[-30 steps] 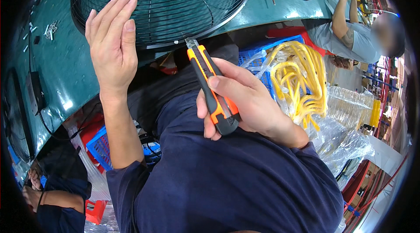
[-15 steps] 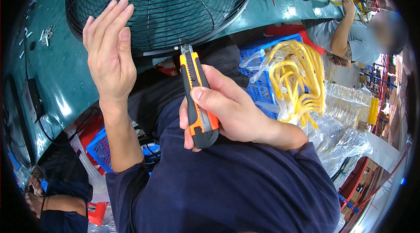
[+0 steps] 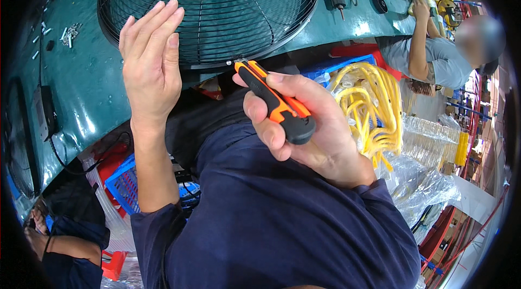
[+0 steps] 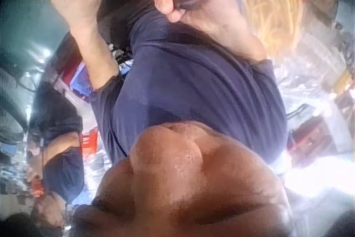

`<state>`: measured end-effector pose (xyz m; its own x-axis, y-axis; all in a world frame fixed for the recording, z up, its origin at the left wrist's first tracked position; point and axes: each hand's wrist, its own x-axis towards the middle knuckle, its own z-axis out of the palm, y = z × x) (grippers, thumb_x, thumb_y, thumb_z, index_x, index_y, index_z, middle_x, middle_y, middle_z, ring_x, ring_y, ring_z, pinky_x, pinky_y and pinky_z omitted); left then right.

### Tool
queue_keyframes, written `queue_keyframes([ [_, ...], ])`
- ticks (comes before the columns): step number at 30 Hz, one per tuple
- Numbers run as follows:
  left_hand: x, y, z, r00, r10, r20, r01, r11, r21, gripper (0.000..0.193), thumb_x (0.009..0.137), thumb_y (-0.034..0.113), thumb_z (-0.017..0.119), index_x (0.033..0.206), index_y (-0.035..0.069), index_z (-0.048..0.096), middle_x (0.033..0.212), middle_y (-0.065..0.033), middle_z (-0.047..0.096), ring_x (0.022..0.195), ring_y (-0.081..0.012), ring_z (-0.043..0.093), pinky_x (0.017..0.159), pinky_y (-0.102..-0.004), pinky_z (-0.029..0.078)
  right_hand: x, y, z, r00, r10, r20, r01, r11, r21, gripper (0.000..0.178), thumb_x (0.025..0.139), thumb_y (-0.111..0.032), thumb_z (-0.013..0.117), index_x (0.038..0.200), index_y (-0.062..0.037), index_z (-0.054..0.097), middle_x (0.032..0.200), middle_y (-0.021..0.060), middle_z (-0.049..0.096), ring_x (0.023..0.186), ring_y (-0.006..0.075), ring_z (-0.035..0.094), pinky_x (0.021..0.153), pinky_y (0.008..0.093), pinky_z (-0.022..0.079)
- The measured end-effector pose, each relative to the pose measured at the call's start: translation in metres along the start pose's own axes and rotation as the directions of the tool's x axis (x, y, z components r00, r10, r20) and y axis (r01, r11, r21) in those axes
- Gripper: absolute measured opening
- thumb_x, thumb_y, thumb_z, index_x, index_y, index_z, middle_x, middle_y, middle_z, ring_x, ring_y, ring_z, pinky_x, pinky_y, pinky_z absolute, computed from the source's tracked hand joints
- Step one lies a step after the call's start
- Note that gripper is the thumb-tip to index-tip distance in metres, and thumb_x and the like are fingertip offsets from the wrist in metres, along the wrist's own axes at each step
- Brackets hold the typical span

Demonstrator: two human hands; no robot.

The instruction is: Assembling an industrial-style electric fan by marking the guard, cutting components, and using an electric screwdriver to secure parts.

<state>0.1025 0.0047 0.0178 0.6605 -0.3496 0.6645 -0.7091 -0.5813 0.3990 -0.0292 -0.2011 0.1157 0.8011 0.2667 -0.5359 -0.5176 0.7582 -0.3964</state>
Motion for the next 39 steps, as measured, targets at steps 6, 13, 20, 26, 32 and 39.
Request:
queue_keyframes([
  [6,0.0,0.0,0.0,1.0,0.002,-0.003,-0.002,1.0,0.002,0.03,0.107,0.016,0.052,0.127,0.007,0.072,0.133,-0.0072,0.07,0.133,-0.0249,0.059,0.118,-0.0456,0.034,-0.003,0.004,-0.007,0.996,0.032,0.084,-0.055,0.954,0.296,0.032,0.106,-0.026,0.049,0.119,0.0012,0.057,0.094,0.0173,0.069,0.071,0.0258,0.072,0.054,0.0331,0.061],
  [13,0.0,-0.003,0.001,1.0,0.012,-0.003,-0.012,1.0,-0.003,0.03,0.107,0.017,0.051,0.127,0.008,0.072,0.133,-0.0067,0.07,0.133,-0.024,0.059,0.119,-0.045,0.033,-0.002,0.008,-0.012,0.994,0.107,0.03,-0.102,0.983,-0.154,0.029,0.107,-0.02,0.043,0.13,-0.0018,0.041,0.088,0.0203,0.068,0.06,0.0291,0.071,0.048,0.0381,0.061],
  [20,0.001,-0.004,-0.003,1.0,0.018,0.001,-0.018,1.0,0.023,0.031,0.107,0.018,0.052,0.129,0.008,0.072,0.134,-0.0061,0.07,0.134,-0.0237,0.059,0.12,-0.0451,0.031,-0.058,-0.021,-0.034,0.965,0.254,-0.058,-0.257,0.886,-0.386,0.045,0.103,-0.017,0.047,0.145,-0.0005,0.039,0.083,0.0212,0.068,0.054,0.0281,0.069,0.046,0.0332,0.056],
  [26,0.003,-0.005,-0.004,0.998,0.056,0.009,-0.055,0.998,-0.033,0.038,0.096,0.029,0.067,0.129,0.011,0.07,0.137,-0.0059,0.067,0.134,-0.0261,0.057,0.12,-0.0497,0.029,-0.079,-0.042,-0.11,0.96,-0.278,-0.019,0.226,0.815,-0.534,0.055,0.105,-0.024,0.053,0.151,0.0014,0.038,0.083,0.0216,0.068,0.051,0.0237,0.066,0.048,0.0299,0.054],
  [32,0.001,0.036,-0.006,0.981,-0.064,0.185,0.042,0.992,0.118,0.097,0.074,0.066,0.078,0.149,0.012,0.051,0.159,-0.0117,0.042,0.152,-0.035,0.03,0.123,-0.0632,0.01,-0.021,-0.086,-0.127,0.72,-0.672,-0.177,0.231,0.471,-0.851,0.044,0.104,-0.019,0.06,0.145,-0.0042,0.053,0.081,0.0031,0.062,0.054,0.0087,0.055,0.049,0.0236,0.045],
  [39,-0.008,0.048,0.004,0.969,-0.214,0.123,0.185,0.96,0.21,0.099,0.073,0.058,0.083,0.152,0.012,0.047,0.162,-0.0119,0.036,0.154,-0.0365,0.023,0.123,-0.0649,0.007,0.081,-0.193,-0.144,0.425,-0.857,0.292,0.204,-0.223,-0.953,0.046,0.098,-0.032,0.066,0.13,0.0017,0.065,0.094,0.0128,0.073,0.082,0.0247,0.07,0.08,0.0361,0.055],
])
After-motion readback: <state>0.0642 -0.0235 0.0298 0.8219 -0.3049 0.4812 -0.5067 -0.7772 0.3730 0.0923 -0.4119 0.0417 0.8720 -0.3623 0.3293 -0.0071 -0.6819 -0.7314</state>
